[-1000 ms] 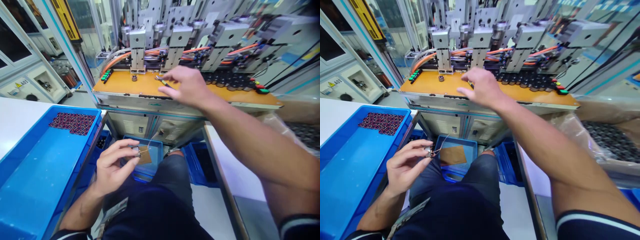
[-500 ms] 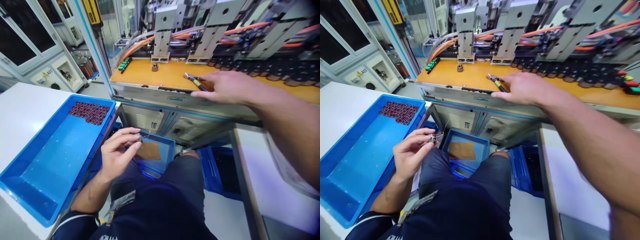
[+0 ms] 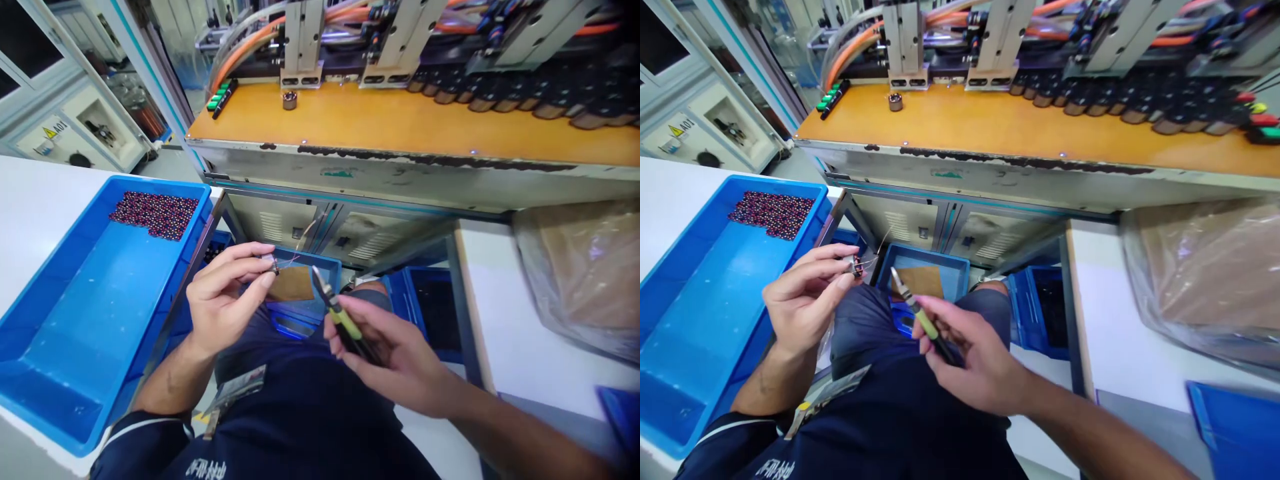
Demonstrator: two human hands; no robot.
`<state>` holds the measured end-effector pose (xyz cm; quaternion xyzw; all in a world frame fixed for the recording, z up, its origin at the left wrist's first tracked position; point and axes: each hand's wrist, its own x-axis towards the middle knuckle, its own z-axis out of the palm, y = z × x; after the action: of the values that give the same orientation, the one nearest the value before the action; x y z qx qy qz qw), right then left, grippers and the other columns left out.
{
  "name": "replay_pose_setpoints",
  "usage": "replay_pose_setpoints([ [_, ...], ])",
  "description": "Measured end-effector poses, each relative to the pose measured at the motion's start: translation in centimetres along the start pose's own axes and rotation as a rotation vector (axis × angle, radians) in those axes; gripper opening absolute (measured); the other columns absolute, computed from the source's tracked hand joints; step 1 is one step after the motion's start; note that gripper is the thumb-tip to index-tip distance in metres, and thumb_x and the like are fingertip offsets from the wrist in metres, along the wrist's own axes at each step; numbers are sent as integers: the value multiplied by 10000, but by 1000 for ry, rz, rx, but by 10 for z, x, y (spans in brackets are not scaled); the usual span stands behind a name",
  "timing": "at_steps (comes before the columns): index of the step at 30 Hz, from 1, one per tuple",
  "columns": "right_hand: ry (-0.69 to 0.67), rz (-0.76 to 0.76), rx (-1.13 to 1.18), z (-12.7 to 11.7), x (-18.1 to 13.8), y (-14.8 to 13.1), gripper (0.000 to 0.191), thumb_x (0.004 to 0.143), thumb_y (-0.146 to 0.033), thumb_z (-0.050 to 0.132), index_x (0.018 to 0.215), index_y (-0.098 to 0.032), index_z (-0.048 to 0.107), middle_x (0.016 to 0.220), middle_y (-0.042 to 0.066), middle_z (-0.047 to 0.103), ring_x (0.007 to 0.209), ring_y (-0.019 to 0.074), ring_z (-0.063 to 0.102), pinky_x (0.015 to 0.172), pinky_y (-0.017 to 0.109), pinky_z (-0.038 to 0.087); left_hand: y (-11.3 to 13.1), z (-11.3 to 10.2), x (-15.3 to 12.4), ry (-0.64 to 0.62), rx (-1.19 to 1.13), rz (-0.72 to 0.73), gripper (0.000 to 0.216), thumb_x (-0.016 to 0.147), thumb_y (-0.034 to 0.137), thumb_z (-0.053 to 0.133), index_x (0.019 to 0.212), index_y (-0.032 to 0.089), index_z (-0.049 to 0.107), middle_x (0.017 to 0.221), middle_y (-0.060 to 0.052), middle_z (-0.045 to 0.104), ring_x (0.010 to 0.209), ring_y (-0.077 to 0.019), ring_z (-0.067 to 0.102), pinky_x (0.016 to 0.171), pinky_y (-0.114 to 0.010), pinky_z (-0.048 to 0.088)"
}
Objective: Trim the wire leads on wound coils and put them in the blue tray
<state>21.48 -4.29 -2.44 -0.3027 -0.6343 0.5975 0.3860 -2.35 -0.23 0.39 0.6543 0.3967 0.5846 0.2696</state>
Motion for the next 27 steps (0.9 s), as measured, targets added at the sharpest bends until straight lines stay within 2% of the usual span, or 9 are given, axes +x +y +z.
replay_pose_setpoints([
  [3, -77, -46, 138, 10, 2, 1, 733, 828, -7, 527, 1463, -354, 406, 1126, 64, 626, 956, 143, 658, 896, 335, 564, 2, 1, -1, 4, 16, -4, 288, 770, 33, 738, 991, 216, 768, 1073, -76, 746, 1000, -203, 713, 731, -275, 643],
  [6, -126, -27, 178, 9, 7, 1, 782, 800, 8, 510, 1476, -365, 389, 1224, 66, 607, 1136, 182, 619, 1040, 428, 485, 5, 2, -3, 1, 11, -12, 278, 775, 40, 737, 991, 213, 767, 1075, -78, 745, 1006, -208, 712, 732, -281, 643],
  [10, -143, -10, 185, 9, 12, 1, 759, 789, -3, 525, 1470, -319, 409, 1224, 76, 604, 1170, 196, 601, 1075, 445, 450, 7, 0, -5, -15, 14, -8, 274, 770, 41, 743, 986, 208, 768, 1072, -78, 747, 1001, -210, 715, 772, -302, 641],
  [16, -123, -59, 214, 13, 14, -3, 751, 796, 2, 503, 1468, -322, 418, 1104, 68, 602, 952, 143, 618, 883, 344, 548, 7, -1, -6, -25, 35, 4, 269, 775, 45, 740, 989, 207, 766, 1072, -76, 747, 990, -200, 715, 771, -295, 638],
  [22, -91, -42, 206, 15, 15, -7, 723, 807, -3, 519, 1439, -349, 462, 1008, 53, 591, 806, 113, 590, 750, 294, 541, 5, -1, -6, -32, 41, 8, 268, 771, 52, 744, 984, 213, 765, 1076, -73, 747, 991, -201, 715, 756, -288, 641],
  [27, -62, -6, 157, 19, 13, -6, 647, 839, -57, 541, 1436, -303, 481, 930, 47, 587, 724, 104, 565, 665, 269, 528, 5, -1, -7, -38, 48, 28, 301, 767, 30, 738, 1000, 218, 763, 1075, -67, 748, 995, -197, 712, 796, -304, 634],
])
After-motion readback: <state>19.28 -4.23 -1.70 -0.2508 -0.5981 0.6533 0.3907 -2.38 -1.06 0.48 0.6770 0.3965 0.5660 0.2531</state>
